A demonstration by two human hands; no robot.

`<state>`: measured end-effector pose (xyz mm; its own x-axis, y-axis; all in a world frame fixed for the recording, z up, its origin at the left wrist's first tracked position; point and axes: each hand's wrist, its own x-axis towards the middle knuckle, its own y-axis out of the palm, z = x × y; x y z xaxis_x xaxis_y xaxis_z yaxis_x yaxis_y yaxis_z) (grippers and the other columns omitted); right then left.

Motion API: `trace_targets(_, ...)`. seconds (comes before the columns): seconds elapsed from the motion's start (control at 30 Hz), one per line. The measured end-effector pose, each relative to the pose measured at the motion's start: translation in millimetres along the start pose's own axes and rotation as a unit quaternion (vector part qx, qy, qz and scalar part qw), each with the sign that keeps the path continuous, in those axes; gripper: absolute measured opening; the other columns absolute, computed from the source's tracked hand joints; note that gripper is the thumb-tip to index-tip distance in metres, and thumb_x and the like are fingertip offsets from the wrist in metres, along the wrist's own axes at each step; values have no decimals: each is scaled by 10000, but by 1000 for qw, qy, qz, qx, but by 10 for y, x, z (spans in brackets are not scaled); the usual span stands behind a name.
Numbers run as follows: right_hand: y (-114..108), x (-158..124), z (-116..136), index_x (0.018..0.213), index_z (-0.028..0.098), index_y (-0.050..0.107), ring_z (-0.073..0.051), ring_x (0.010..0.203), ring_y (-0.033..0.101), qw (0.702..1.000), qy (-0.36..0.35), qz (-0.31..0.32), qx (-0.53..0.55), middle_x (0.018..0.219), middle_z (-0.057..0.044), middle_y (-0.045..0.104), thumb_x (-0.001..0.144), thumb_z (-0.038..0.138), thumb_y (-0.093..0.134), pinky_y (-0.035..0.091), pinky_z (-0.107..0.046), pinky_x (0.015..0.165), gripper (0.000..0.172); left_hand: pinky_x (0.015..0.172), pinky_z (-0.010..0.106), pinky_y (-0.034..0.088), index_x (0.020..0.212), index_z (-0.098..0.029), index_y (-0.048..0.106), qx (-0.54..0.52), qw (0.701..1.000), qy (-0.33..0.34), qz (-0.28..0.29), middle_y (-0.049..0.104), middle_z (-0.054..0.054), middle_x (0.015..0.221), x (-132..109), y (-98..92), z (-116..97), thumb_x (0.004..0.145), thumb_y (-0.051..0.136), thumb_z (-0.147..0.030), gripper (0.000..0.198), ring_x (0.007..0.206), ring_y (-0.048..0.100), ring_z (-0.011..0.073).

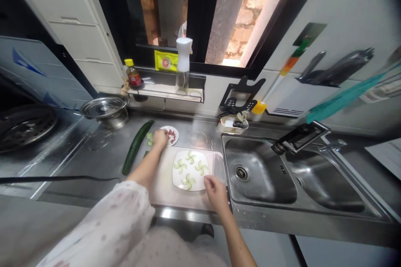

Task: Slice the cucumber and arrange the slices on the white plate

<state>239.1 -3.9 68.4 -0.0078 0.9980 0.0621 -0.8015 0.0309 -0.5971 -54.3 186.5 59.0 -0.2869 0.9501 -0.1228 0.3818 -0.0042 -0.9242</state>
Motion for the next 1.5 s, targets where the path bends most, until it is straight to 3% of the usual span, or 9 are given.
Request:
trace_targets(0.37,-40,5,-39,873,201,707,-195,707,618,1000,26,9,-7,852,-90,711,858,400,458,478,-281,665,319,774,268,434,982,-124,715,45,999,6,11,674,163,968,269,201,27,913,433,-370,381,941,595,226)
trace_targets(0.7,-3,75,5,870,169,712,-190,703,613,1000,15,15,-15,843,-89,712,849,397,465,468,-279,659,337,796,298,426,970,-147,708,4,999,33,-16,677,151,1010,252,217,207,913,415,-404,394,959,598,249)
trace_targets(0.9,45,139,29,895,168,710,-200,769,627,999,-2,32,-1,893,-94,719,850,359,471,481,-296,713,309,776,282,433,1064,-166,690,-108,994,25,-11,698,122,1042,139,234,322,901,438,-399,380,953,618,235)
trace_targets(1.03,78,164,39,904,173,707,-206,801,634,1000,-7,30,2,921,-94,719,850,349,476,483,-306,734,295,812,280,441,972,-165,718,-191,981,42,2,720,94,979,23,167,347,841,513,-391,333,954,621,224)
trace_targets(1.23,96,276,150,860,181,691,-187,751,624,999,-28,32,4,856,-76,712,853,309,468,459,-280,683,257,823,313,471,809,-133,720,-394,918,-1,49,735,71,872,-212,78,225,706,620,-425,325,858,642,218)
trace_targets(1.5,67,746,358,801,185,657,-174,757,591,997,-65,30,-9,820,-51,680,843,257,485,437,-273,711,192,816,304,474,751,-145,713,-408,903,123,60,730,72,850,-532,53,-99,718,636,-438,306,847,639,209)
